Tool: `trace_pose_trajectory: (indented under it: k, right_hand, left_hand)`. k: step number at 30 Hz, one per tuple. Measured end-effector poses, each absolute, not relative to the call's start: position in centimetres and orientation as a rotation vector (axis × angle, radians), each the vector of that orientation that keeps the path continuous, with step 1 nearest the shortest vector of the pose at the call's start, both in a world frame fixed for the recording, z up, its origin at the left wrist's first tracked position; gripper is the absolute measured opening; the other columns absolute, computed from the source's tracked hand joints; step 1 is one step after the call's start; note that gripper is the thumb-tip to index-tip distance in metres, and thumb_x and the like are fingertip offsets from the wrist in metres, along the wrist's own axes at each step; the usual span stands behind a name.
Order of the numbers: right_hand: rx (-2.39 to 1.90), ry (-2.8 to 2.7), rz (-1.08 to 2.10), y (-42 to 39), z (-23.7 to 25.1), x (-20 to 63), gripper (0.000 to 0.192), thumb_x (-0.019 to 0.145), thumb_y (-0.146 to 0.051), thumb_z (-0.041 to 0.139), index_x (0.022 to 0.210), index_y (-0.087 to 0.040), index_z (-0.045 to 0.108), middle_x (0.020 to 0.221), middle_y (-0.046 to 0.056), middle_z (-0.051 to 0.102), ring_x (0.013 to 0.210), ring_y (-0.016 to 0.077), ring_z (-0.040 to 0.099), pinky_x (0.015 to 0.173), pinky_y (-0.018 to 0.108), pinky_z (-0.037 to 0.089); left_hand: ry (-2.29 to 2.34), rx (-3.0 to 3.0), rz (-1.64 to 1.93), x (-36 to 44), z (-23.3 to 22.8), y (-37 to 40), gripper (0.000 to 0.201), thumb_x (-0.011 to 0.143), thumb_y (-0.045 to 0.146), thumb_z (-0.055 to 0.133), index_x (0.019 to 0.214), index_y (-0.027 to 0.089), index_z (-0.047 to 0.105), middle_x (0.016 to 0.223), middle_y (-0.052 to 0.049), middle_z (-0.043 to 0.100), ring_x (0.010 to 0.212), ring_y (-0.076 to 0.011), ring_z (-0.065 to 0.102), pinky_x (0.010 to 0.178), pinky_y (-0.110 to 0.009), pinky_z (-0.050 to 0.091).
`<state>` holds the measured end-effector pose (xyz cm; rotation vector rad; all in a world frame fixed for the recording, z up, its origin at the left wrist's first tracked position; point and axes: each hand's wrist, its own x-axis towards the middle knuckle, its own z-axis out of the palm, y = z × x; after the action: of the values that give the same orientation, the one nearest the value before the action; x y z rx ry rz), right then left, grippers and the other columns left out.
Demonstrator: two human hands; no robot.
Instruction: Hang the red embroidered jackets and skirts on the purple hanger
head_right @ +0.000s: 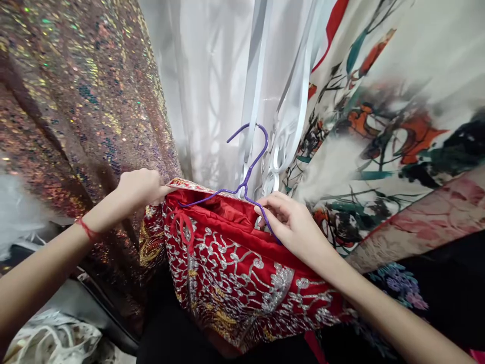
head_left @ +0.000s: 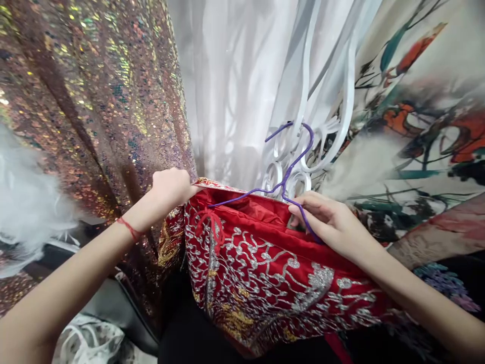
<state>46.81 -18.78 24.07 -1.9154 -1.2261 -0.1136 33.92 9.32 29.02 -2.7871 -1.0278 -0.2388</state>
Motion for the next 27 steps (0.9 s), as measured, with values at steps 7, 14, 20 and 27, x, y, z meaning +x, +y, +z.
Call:
trace_pose_trajectory:
  k: [7,14,20,27]
  right_hand:
    - [-1.955,-1.276,-0.174,-18.2,24.3,46.8,0.036,0.097,-0.050,0.052,0.082,-0.022,0.069,0.080,0.005,0.063,0.068,0.0166,0.061,0.065,0.032,0.048]
    - [-1.934,-1.222,-0.116,-18.2,24.3,46.5,0.041,0.093,-0.060,0.054,0.080,-0.023,0.067,0.081,0.005,0.068,0.067,0.0173,0.064,0.062,0.030,0.050]
    - [-1.951,-1.045,0.153,-18.4,24.1,46.6,0.047,0.087,-0.068,0.058,0.092,-0.022,0.065,0.068,0.002,0.069,0.052,0.0151,0.062,0.055,0.027,0.050]
    - [-1.870,-1.093,0.178,-18.2,23.9,47.3,0.044,0.087,-0.066,0.060,0.096,-0.023,0.063,0.075,0.001,0.068,0.063,0.0177,0.070,0.057,0.025,0.053]
  left_hand:
    - [-0.337,-3.225,-0.755,36.5,26.1,13.8,0.043,0.086,0.016,0.042,0.113,0.017,0.076,0.108,-0.009,0.078,0.095,-0.0213,0.071,0.088,-0.031,0.052]
    - [-0.035,-2.800,-0.748,35.6,26.4,17.5,0.042,0.093,0.022,0.042,0.126,0.019,0.067,0.108,-0.011,0.075,0.090,-0.0210,0.070,0.075,-0.030,0.052]
    - [0.120,-2.671,-0.648,31.2,28.6,18.7,0.044,0.096,0.022,0.033,0.124,0.026,0.066,0.094,-0.007,0.074,0.076,-0.0176,0.066,0.069,-0.030,0.049]
    - [0.025,-2.468,-0.840,27.6,34.4,17.2,0.058,0.105,0.043,0.017,0.117,0.020,0.069,0.081,-0.006,0.064,0.080,-0.0176,0.060,0.082,-0.038,0.049]
